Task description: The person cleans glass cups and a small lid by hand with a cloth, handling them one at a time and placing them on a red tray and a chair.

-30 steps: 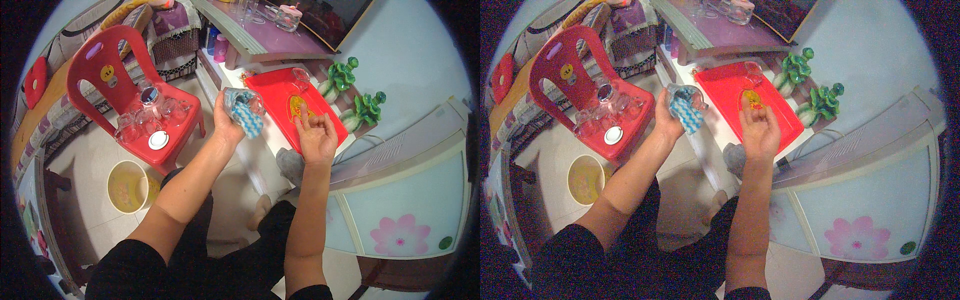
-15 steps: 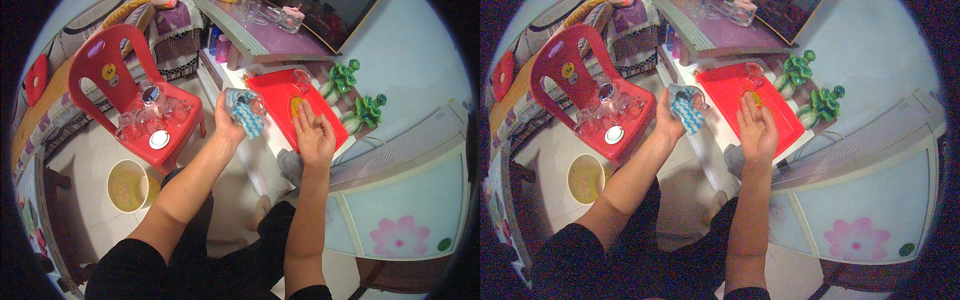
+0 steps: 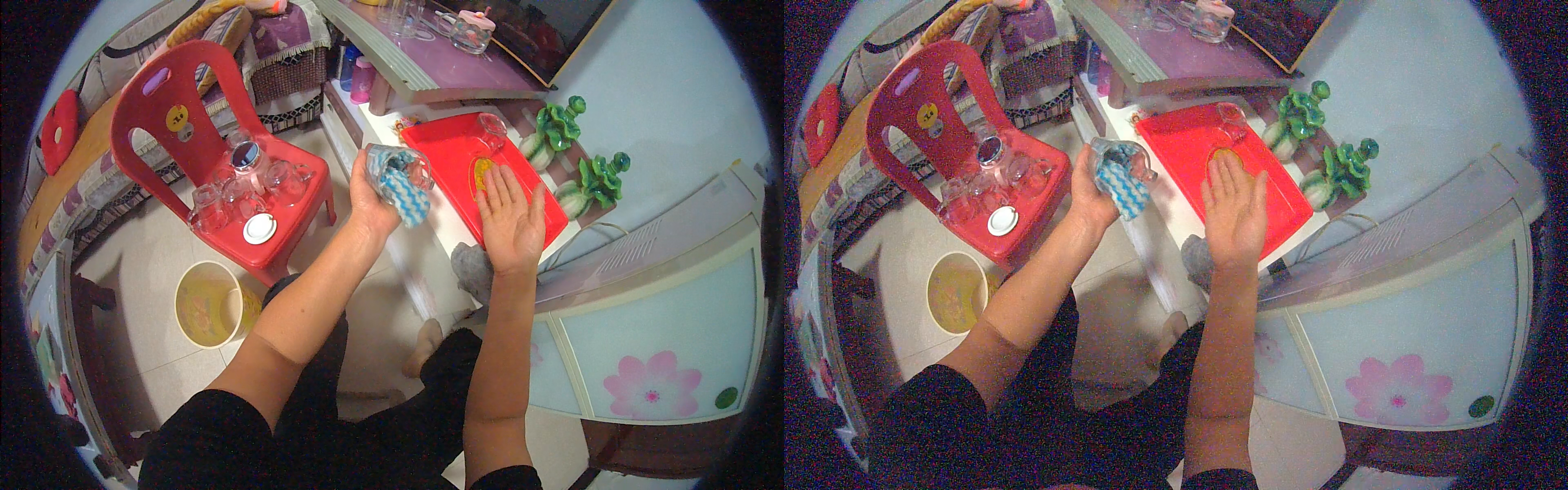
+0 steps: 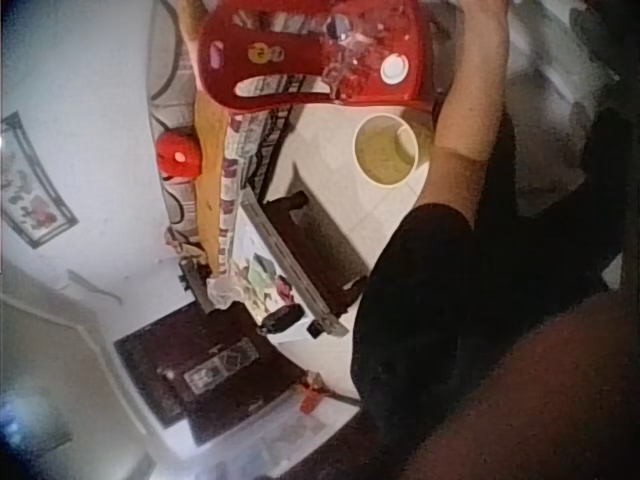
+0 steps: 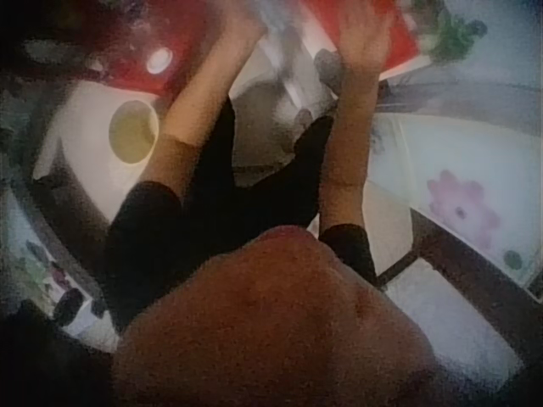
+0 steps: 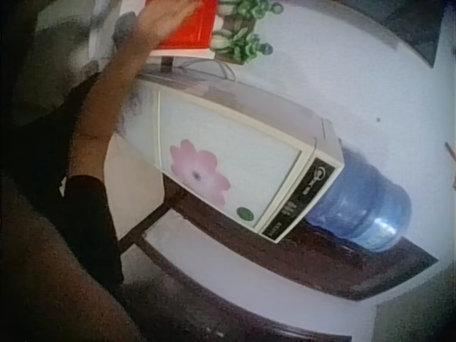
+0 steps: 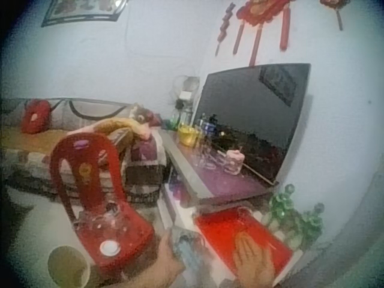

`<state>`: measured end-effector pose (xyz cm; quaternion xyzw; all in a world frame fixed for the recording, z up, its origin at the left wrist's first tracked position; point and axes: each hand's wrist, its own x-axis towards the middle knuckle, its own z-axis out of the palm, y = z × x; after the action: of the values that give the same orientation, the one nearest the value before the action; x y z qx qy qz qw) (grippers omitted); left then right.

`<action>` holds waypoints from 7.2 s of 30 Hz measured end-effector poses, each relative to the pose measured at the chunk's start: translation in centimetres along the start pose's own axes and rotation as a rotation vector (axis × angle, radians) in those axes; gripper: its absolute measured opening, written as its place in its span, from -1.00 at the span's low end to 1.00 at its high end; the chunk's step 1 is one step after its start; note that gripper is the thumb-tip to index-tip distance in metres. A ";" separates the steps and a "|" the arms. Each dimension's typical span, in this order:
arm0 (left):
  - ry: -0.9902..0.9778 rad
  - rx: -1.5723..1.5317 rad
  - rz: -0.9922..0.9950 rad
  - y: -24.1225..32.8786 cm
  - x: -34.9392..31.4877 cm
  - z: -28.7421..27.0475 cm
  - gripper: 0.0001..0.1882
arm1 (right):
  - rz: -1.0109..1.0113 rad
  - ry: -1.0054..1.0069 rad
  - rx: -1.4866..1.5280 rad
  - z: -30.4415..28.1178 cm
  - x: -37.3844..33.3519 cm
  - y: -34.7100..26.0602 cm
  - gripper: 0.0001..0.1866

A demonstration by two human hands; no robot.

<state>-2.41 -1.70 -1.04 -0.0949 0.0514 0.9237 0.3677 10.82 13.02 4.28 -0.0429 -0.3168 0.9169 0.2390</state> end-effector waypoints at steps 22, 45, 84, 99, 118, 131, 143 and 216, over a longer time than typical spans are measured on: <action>0.030 0.017 0.040 -0.1 0.4 -0.4 -0.31 | -0.001 0.071 0.314 -0.6 -0.4 -0.3 -0.57; 0.031 0.011 0.013 -0.2 0.2 -0.2 -0.28 | -0.020 0.182 0.282 1.1 -0.5 0.1 -0.59; -0.360 0.406 0.067 -2.7 -2.4 2.0 -0.45 | -0.051 -0.207 -0.687 5.1 -2.6 6.1 -0.56; -0.178 0.365 -0.026 -2.7 -2.3 1.7 -0.40 | -0.617 -0.485 -1.703 3.9 -2.4 6.5 -0.57; -0.348 0.594 0.232 -2.1 -3.3 2.2 -0.56 | -0.294 -0.358 -1.051 5.0 -2.6 6.4 -0.50; -0.342 0.805 0.127 -2.8 -2.9 2.7 -0.41 | -0.076 -0.238 -0.245 3.3 -1.1 4.1 -0.49; -0.281 0.596 0.014 -4.1 -2.5 1.3 -0.54 | -0.595 -0.357 -1.858 3.0 -1.5 5.8 -0.57; -0.327 0.395 0.061 -1.2 -0.8 1.1 -0.36 | -0.603 -0.432 -1.505 4.7 -2.8 6.8 -0.49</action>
<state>-1.18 -1.15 0.18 0.1311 0.1735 0.9094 0.3545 9.42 4.47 3.70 0.0723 -0.8808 0.3455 0.3155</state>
